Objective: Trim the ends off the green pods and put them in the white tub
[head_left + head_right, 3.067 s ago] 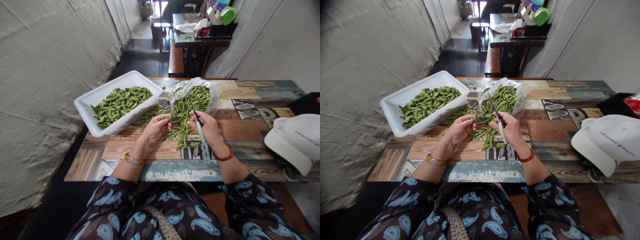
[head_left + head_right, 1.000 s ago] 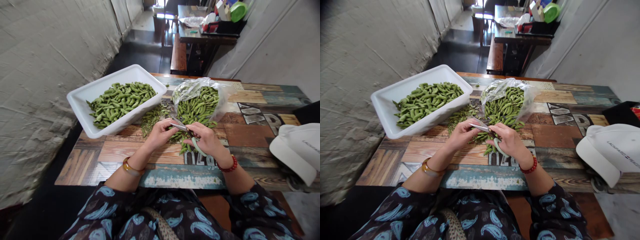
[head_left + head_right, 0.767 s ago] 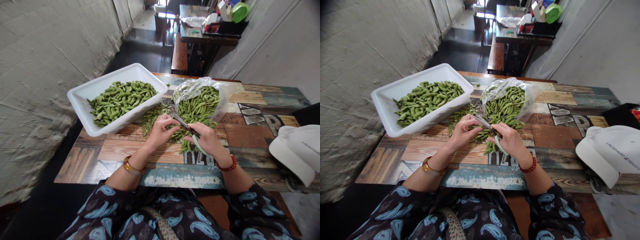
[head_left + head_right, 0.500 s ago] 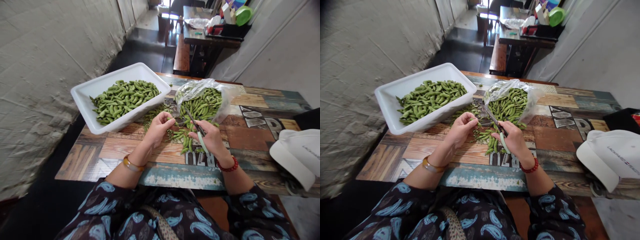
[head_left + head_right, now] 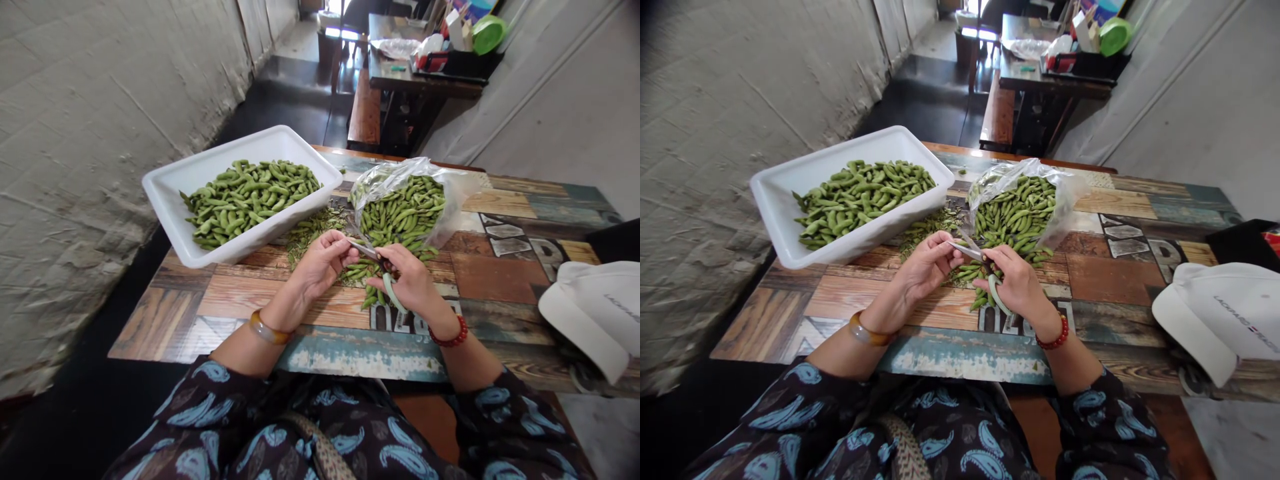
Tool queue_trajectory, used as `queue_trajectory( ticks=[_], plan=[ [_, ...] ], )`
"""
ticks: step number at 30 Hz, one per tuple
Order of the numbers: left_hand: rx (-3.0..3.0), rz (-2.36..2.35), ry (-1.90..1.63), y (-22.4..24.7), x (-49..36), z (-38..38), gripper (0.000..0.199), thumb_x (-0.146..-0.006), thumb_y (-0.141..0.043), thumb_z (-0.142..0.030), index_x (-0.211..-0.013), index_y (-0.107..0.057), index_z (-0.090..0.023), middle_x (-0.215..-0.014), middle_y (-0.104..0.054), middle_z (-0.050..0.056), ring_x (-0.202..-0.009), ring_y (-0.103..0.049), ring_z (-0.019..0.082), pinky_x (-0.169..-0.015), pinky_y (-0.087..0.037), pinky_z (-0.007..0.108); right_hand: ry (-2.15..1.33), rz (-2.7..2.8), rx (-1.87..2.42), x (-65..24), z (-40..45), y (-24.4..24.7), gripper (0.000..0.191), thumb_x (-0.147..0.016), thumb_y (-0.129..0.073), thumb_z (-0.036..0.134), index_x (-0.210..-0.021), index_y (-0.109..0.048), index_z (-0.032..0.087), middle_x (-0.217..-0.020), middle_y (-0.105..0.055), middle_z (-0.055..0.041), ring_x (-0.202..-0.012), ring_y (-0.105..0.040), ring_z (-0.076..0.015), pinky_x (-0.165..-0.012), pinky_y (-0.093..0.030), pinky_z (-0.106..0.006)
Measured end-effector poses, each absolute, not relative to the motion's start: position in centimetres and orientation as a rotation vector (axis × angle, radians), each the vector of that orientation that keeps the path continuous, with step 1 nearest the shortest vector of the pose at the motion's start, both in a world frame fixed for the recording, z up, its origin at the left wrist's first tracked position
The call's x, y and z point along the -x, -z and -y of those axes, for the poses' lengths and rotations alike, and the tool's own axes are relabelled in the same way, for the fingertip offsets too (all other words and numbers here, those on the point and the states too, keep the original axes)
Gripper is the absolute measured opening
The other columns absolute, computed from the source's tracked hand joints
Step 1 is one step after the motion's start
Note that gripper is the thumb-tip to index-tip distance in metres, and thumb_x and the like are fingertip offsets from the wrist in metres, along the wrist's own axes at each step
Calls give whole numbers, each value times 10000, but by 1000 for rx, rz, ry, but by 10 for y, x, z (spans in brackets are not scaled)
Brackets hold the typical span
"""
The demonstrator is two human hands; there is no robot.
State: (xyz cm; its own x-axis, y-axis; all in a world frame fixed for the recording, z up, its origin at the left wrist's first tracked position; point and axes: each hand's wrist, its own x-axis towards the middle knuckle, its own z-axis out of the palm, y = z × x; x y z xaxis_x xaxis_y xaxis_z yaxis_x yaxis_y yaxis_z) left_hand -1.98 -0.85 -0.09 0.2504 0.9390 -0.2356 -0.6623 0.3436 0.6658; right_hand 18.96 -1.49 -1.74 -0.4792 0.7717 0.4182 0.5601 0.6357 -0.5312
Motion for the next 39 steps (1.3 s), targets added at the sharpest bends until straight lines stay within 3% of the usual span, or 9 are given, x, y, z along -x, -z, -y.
queue_trajectory(
  ticks=[8, 14, 21, 25, 28, 31, 39],
  plan=[
    [-605, -660, -1049, 8, 15, 12, 332, -683, -858, -271, -826, -594, -128, -771, -704, 21, -594, -640, 80, -619, -522, 194, -410, 2188, 1003, -191, 14, 18, 454, -831, -742, 427, -1198, -590, 207, -1063, -673, -109, -959, -658, -262, -832, -569, -403],
    [-650, -655, -1018, 4, 16, 13, 321, -706, -835, -271, -926, -663, -112, -773, -699, 30, -659, -652, 97, -693, -520, 215, -418, 2191, 1008, -190, 15, 18, 396, -861, -713, 412, -1180, -612, 200, -1003, -682, -101, -901, -665, -254, -806, -562, -387],
    [-673, -684, -1019, -1, 23, 7, 249, -734, -704, -219, -968, -647, -156, -756, -614, -8, -619, -586, 99, -642, -487, 249, -366, 2072, 1139, -193, 12, 13, 367, -885, -673, 451, -1148, -659, 196, -894, -699, -76, -830, -675, -239, -778, -555, -372],
    [-1154, -951, -1044, 1, 28, 3, 141, -813, -649, -298, -792, -597, -169, -642, -499, -41, -542, -433, 80, -554, -357, 220, -376, 2019, 1171, -197, 9, 10, 395, -871, -683, 476, -1140, -670, 187, -855, -690, -59, -787, -668, -224, -754, -553, -356],
    [-1784, -1207, -918, 6, 28, 4, 138, -846, -621, -255, -748, -644, -159, -710, -571, 11, -676, -507, 130, -649, -381, 256, -375, 2020, 1173, -197, 9, 9, 392, -874, -676, 480, -1131, -676, 184, -869, -695, -68, -801, -665, -228, -766, -552, -364],
    [-2150, -1365, -698, 12, 26, 6, 135, -876, -590, -240, -850, -709, -182, -839, -614, 49, -742, -557, 166, -674, -396, 283, -383, 2016, 1181, -196, 10, 10, 402, -872, -675, 490, -1134, -679, 185, -879, -700, -74, -813, -670, -234, -767, -553, -368],
    [-2178, -1376, -498, 14, 24, 6, 77, -831, -646, -232, -841, -713, -197, -891, -605, 58, -801, -580, 200, -697, -417, 308, -377, 2044, 1161, -195, 11, 10, 404, -879, -673, 478, -1149, -672, 178, -888, -705, -77, -818, -676, -230, -778, -555, -364]
  ],
)
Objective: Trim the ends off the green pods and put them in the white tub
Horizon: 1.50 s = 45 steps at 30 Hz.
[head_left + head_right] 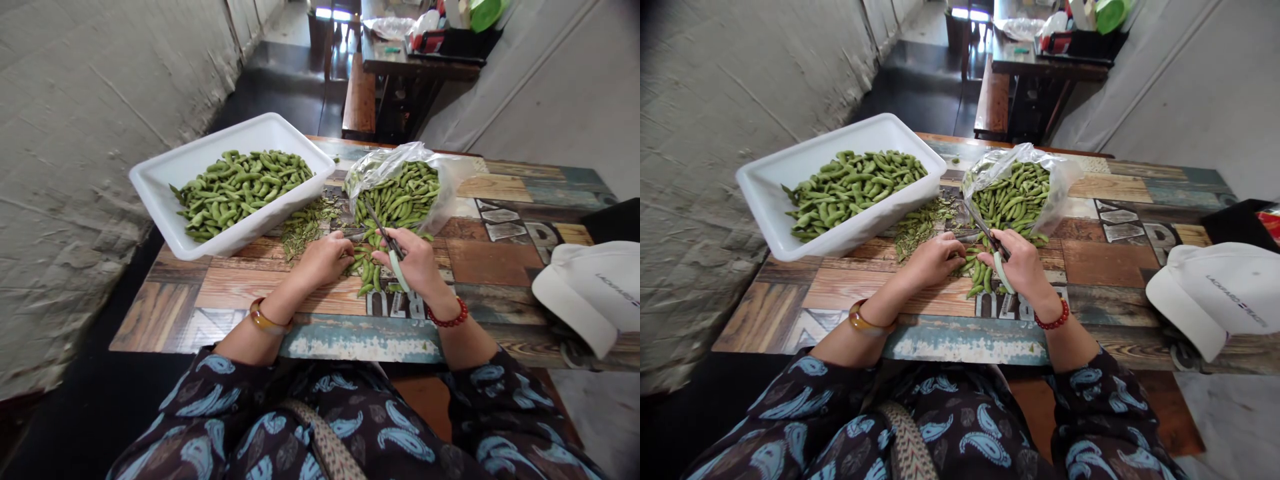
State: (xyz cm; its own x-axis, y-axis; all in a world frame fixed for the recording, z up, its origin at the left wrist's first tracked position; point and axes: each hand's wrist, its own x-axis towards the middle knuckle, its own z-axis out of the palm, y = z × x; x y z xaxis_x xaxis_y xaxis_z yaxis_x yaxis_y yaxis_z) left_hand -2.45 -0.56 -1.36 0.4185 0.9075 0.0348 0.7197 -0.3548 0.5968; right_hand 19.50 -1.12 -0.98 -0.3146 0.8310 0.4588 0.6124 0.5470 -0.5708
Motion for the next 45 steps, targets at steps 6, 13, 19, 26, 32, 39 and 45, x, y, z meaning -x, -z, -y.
queue_trajectory(
  ticks=[6, 13, 19, 26, 32, 39, 45],
  plan=[
    [-1602, -1118, -885, 5, 29, 2, 109, -772, -680, -246, -758, -618, -158, -728, -577, 2, -702, -514, 137, -678, -406, 267, -375, 2050, 1155, -197, 11, 10, 394, -877, -679, 460, -1170, -655, 198, -899, -696, -67, -806, -667, -226, -784, -557, -374],
    [-1027, -921, -1073, -1, 27, 6, 338, -670, -813, -379, -877, -677, -149, -748, -638, -11, -616, -518, 91, -644, -428, 241, -398, 2155, 1089, -198, 11, 13, 429, -834, -733, 438, -1179, -623, 207, -1055, -678, -104, -912, -656, -250, -825, -562, -398],
    [-1351, -967, -1067, 1, 27, 5, 243, -782, -734, -374, -822, -714, -135, -811, -691, 33, -767, -598, 145, -772, -464, 265, -477, 2230, 1034, -197, 12, 13, 462, -809, -760, 425, -1189, -611, 208, -1048, -657, -95, -909, -644, -246, -803, -560, -388],
    [-1450, -981, -1019, 0, 26, 7, 236, -806, -716, -362, -868, -749, -137, -883, -716, 68, -810, -628, 169, -767, -488, 275, -540, 2253, 1045, -194, 15, 13, 479, -795, -782, 399, -1202, -608, 216, -1018, -628, -78, -808, -611, -207, -731, -545, -346],
    [-1496, -961, -1006, -1, 26, 7, 221, -834, -694, -346, -860, -745, -132, -858, -701, 61, -784, -618, 158, -755, -477, 271, -581, 2247, 1023, -193, 16, 10, 416, -831, -747, 401, -1173, -619, 201, -926, -590, -46, -696, -548, -165, -649, -502, -298],
    [-1581, -1023, -1061, 0, 28, 6, 198, -811, -710, -328, -827, -747, -135, -839, -691, 67, -829, -609, 176, -802, -462, 292, -556, 2270, 1028, -194, 17, 9, 381, -860, -715, 413, -1170, -629, 209, -894, -602, -43, -710, -562, -174, -663, -506, -301],
    [-1539, -1075, -1037, 1, 27, 5, 159, -772, -717, -292, -769, -701, -134, -805, -664, 37, -768, -565, 146, -755, -429, 273, -534, 2254, 1035, -195, 17, 12, 392, -873, -701, 420, -1187, -633, 195, -971, -684, -86, -862, -662, -224, -782, -549, -350]
  ],
)
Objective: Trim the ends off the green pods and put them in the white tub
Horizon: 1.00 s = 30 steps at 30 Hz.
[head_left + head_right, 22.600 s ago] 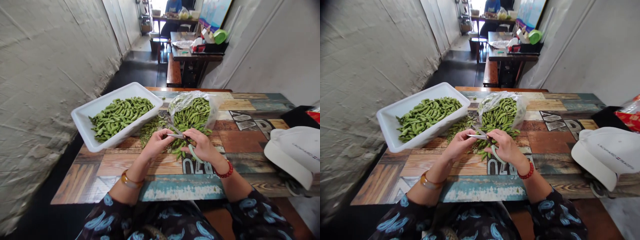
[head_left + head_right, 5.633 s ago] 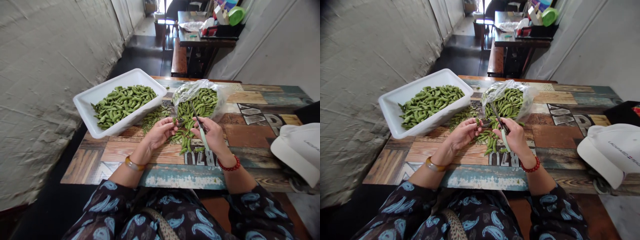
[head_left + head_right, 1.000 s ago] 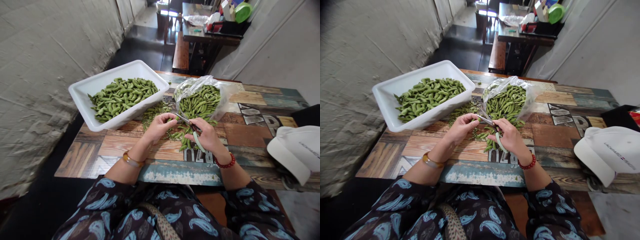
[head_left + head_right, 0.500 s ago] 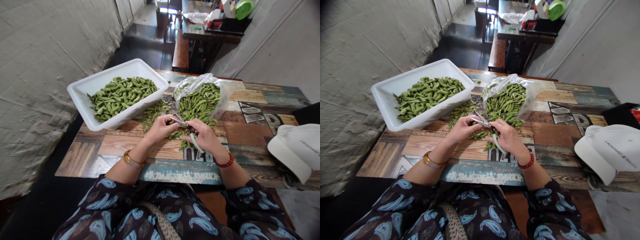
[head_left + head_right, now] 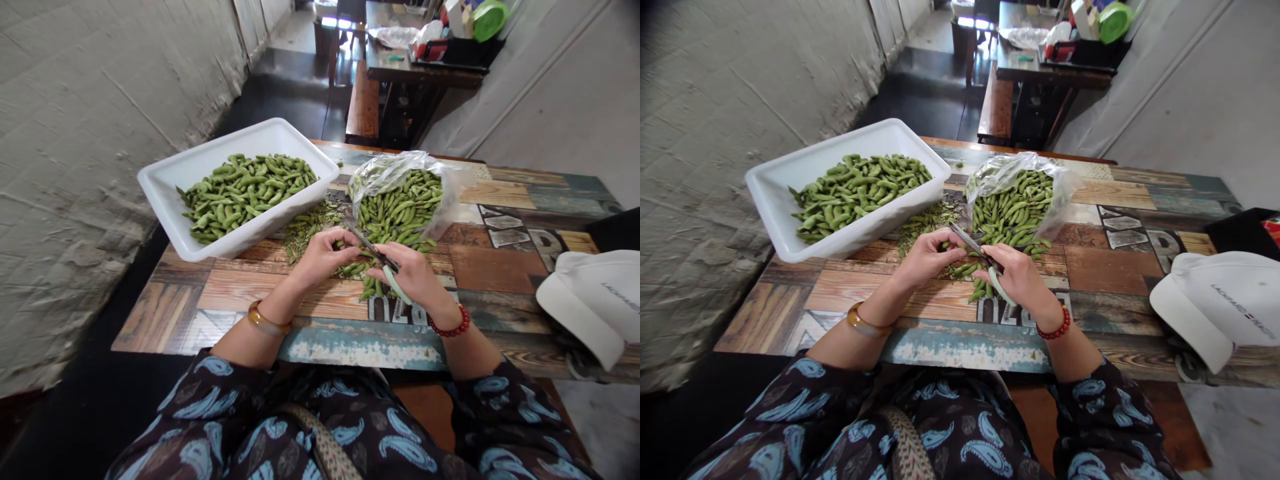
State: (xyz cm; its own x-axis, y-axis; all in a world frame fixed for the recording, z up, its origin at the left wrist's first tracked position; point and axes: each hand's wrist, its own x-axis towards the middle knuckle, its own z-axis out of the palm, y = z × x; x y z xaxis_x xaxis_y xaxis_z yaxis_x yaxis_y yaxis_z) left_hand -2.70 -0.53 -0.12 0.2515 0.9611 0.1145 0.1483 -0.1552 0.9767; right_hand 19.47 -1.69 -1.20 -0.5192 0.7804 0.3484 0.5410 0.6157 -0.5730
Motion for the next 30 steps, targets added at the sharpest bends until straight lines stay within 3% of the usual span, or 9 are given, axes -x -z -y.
queue_trajectory(
  ticks=[7, 10, 17, 24, 30],
  plan=[
    [-1041, -990, -1135, -1, 24, 6, 270, -723, -757, -350, -804, -577, -165, -639, -538, -46, -548, -439, 69, -527, -328, 200, -422, 2117, 1152, -195, 13, 12, 381, -869, -692, 445, -1165, -663, 206, -938, -716, -88, -876, -684, -254, -813, -560, -399],
    [-864, -966, -1115, -2, 24, 6, 326, -687, -784, -356, -806, -546, -167, -639, -577, -39, -503, -442, 53, -468, -277, 181, -383, 2111, 1181, -195, 13, 11, 382, -872, -689, 439, -1169, -657, 202, -932, -708, -84, -882, -677, -256, -828, -558, -403],
    [-674, -881, -1154, -3, 28, 2, 344, -638, -806, -280, -823, -541, -162, -685, -648, -23, -510, -481, 40, -459, -303, 151, -365, 2189, 1113, -194, 15, 13, 406, -844, -725, 407, -1182, -618, 209, -1031, -675, -103, -894, -654, -257, -790, -559, -393],
    [-627, -826, -1151, -3, 26, 3, 368, -631, -824, -263, -825, -525, -171, -696, -648, -37, -526, -506, 38, -483, -351, 141, -405, 2261, 1095, -192, 17, 12, 422, -851, -720, 402, -1209, -600, 214, -979, -642, -79, -758, -615, -213, -693, -542, -348],
    [-678, -777, -1082, 0, 21, 8, 361, -664, -833, -290, -844, -545, -168, -741, -674, -10, -543, -525, 54, -491, -348, 157, -421, 2227, 1057, -194, 16, 14, 411, -859, -710, 415, -1205, -607, 220, -1012, -656, -91, -881, -649, -248, -752, -553, -362]
  ],
)
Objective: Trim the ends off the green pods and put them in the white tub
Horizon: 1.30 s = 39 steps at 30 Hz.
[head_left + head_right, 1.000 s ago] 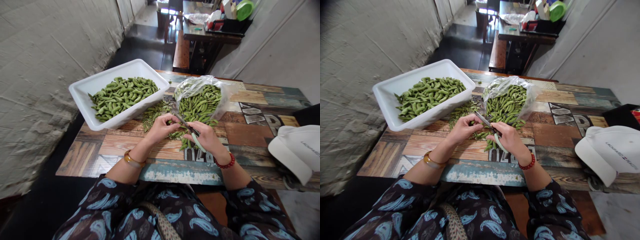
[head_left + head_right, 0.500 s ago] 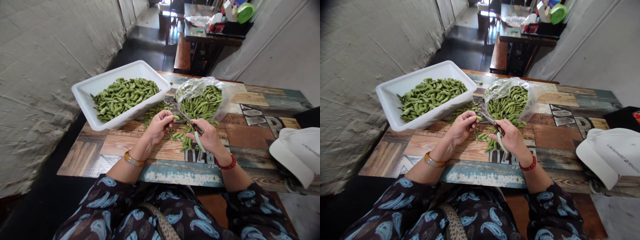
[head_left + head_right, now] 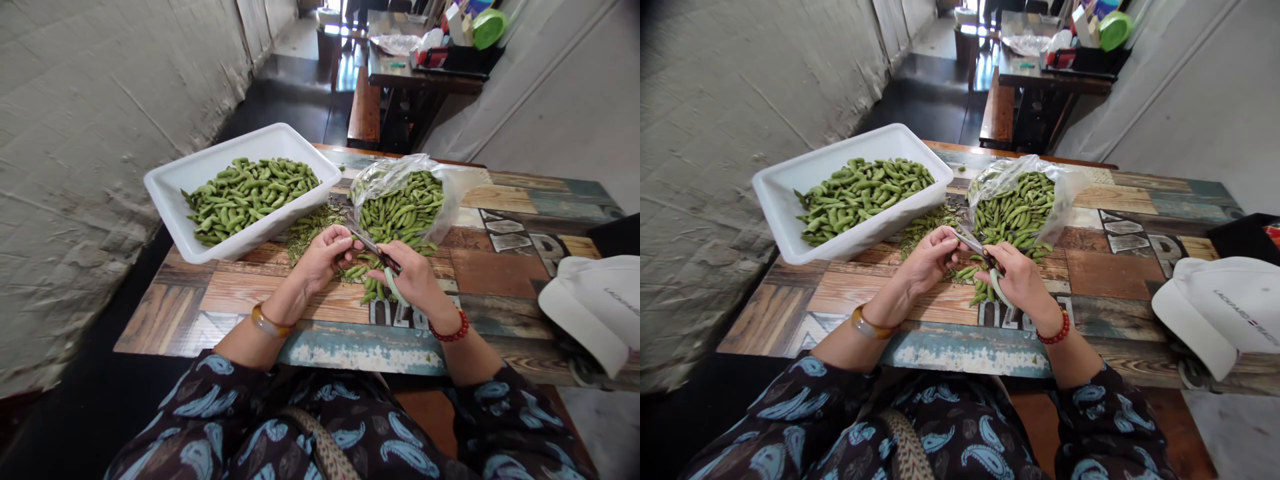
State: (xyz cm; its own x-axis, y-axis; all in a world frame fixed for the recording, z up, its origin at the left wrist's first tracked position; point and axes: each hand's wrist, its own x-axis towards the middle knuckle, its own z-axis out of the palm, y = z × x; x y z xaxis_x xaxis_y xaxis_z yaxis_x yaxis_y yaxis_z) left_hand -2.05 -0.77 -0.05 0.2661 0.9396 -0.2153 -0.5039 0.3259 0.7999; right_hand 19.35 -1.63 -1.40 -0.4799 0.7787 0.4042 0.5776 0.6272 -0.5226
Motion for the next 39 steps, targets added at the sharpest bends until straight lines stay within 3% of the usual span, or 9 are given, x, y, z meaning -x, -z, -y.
queue_trajectory(
  ticks=[4, 11, 27, 39],
  plan=[
    [-787, -772, -1035, 3, 19, 10, 325, -731, -800, -350, -929, -624, -163, -771, -683, 8, -561, -528, 62, -521, -376, 178, -448, 2221, 1049, -194, 16, 13, 413, -861, -709, 418, -1213, -605, 230, -1005, -658, -85, -876, -652, -247, -751, -554, -362],
    [-1034, -803, -1008, 2, 17, 12, 354, -820, -712, -493, -853, -660, -144, -753, -673, 28, -569, -512, 68, -531, -364, 200, -442, 2252, 1061, -194, 17, 8, 381, -870, -705, 366, -1205, -606, 215, -961, -636, -69, -768, -611, -210, -697, -525, -334],
    [-1185, -742, -983, 4, 13, 15, 334, -899, -623, -475, -895, -618, -141, -789, -670, 33, -603, -541, 81, -583, -430, 215, -511, 2239, 997, -193, 16, 9, 429, -822, -763, 353, -1199, -598, 227, -997, -617, -67, -845, -614, -219, -756, -540, -347],
    [-1136, -765, -937, -2, 15, 15, 294, -912, -600, -435, -879, -603, -144, -837, -681, 46, -589, -545, 73, -526, -361, 195, -472, 2218, 994, -191, 17, 10, 370, -882, -697, 380, -1199, -616, 209, -962, -657, -74, -867, -645, -224, -784, -545, -346]
  ],
)
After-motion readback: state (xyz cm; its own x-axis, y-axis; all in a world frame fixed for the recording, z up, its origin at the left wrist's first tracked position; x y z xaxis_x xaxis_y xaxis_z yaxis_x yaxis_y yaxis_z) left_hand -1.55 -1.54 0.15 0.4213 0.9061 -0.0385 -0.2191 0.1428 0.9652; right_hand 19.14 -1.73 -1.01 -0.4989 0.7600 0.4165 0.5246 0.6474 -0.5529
